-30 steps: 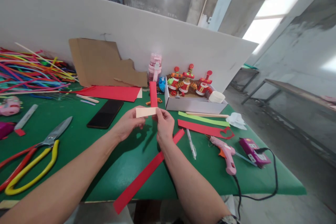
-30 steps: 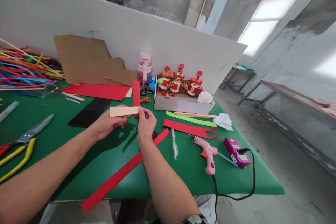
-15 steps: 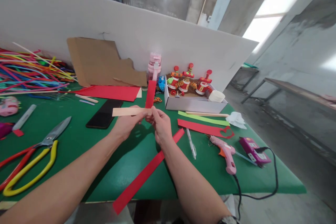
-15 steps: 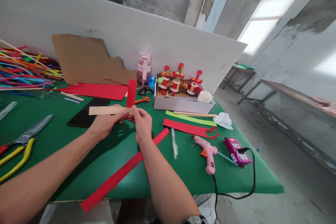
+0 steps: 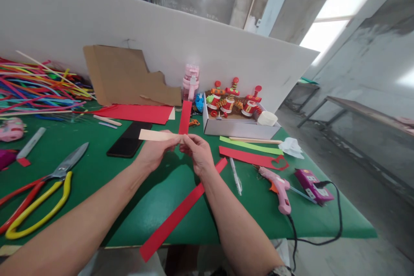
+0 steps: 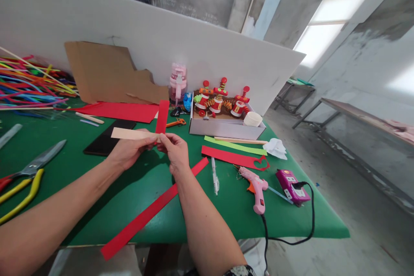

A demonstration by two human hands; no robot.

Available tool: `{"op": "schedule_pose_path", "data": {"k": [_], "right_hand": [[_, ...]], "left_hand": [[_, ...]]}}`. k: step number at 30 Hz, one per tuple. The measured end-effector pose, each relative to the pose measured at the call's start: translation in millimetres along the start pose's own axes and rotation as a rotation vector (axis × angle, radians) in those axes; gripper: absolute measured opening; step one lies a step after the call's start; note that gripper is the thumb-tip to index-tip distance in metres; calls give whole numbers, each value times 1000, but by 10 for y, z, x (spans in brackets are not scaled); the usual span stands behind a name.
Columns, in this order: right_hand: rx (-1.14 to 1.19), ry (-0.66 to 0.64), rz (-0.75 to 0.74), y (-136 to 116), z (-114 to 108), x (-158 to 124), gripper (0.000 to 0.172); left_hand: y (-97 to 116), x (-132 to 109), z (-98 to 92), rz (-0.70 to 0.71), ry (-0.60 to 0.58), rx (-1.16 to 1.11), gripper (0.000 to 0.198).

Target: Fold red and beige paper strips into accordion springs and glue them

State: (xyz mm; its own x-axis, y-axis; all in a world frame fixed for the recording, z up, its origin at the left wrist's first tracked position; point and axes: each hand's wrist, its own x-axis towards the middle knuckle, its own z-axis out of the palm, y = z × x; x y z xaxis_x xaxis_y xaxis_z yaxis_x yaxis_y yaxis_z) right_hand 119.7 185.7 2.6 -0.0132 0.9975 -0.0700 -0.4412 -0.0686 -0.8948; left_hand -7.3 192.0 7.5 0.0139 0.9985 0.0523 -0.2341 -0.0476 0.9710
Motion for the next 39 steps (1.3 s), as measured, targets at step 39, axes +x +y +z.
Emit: {"op": "schedule_pose_path", "data": {"k": [39], "right_hand": [[-168, -119, -68, -14, -23, 5, 26]], "left_hand": [[138, 52, -133, -177, 26, 71, 31]]}}
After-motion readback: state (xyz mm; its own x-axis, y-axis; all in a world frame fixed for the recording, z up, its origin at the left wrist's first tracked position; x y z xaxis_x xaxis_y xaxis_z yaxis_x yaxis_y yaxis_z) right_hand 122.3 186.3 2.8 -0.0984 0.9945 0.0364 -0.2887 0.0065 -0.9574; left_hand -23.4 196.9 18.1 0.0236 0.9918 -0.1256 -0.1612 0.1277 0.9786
